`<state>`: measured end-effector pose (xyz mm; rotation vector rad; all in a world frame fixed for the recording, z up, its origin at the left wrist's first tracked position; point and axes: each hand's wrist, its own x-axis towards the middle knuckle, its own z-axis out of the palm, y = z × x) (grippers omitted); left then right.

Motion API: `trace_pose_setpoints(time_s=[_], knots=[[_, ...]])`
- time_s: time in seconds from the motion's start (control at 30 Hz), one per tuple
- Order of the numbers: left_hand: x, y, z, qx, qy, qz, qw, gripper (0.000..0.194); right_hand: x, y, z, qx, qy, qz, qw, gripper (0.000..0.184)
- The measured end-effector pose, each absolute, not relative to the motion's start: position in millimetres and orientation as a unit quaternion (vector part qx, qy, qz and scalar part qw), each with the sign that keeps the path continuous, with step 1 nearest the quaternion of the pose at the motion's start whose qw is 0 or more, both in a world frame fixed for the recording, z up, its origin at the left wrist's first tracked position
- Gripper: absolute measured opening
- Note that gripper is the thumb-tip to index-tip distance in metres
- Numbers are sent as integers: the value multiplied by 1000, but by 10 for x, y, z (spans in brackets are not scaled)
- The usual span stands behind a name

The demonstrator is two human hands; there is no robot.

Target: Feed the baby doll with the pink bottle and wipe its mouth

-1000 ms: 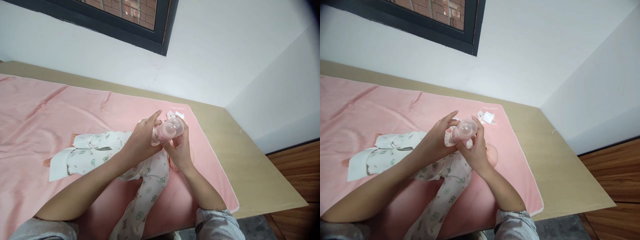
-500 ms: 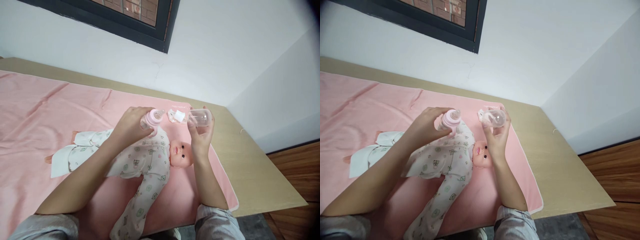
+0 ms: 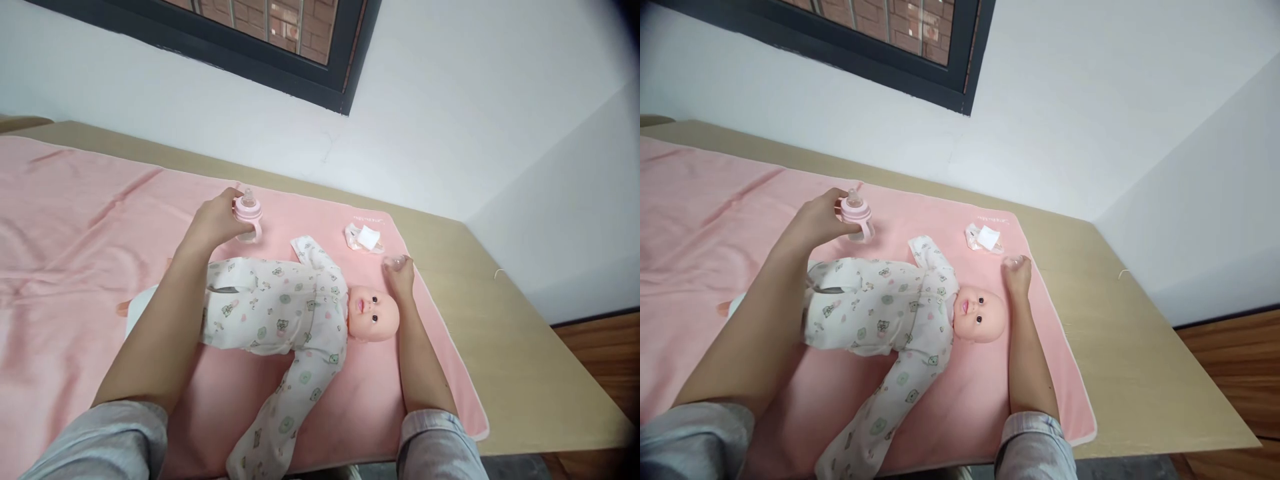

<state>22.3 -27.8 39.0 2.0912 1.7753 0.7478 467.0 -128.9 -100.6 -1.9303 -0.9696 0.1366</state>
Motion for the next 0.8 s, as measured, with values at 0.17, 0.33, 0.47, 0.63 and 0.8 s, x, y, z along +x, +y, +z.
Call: trace_pose_setpoints(time_s=[0.17, 0.33, 0.47, 0.63, 0.8], knots=[[44, -213, 277, 739, 634, 186, 135, 64, 4736, -1295, -1099, -806, -399, 62, 432, 77], [10, -161, 195, 759, 616, 148, 150, 63, 4731, -1285, -1111, -811, -413, 71, 409, 86], [1, -46, 84, 756, 620, 159, 140, 57, 4739, -1284, -1123, -804, -412, 76, 421, 88], [-60, 32, -57, 743, 631, 172, 140, 57, 4759, -1270, -1157, -796, -413, 74, 435, 88], [-93, 47, -105, 740, 614, 224, 159, 59, 4773, -1255, -1192, -784, -419, 68, 453, 82]])
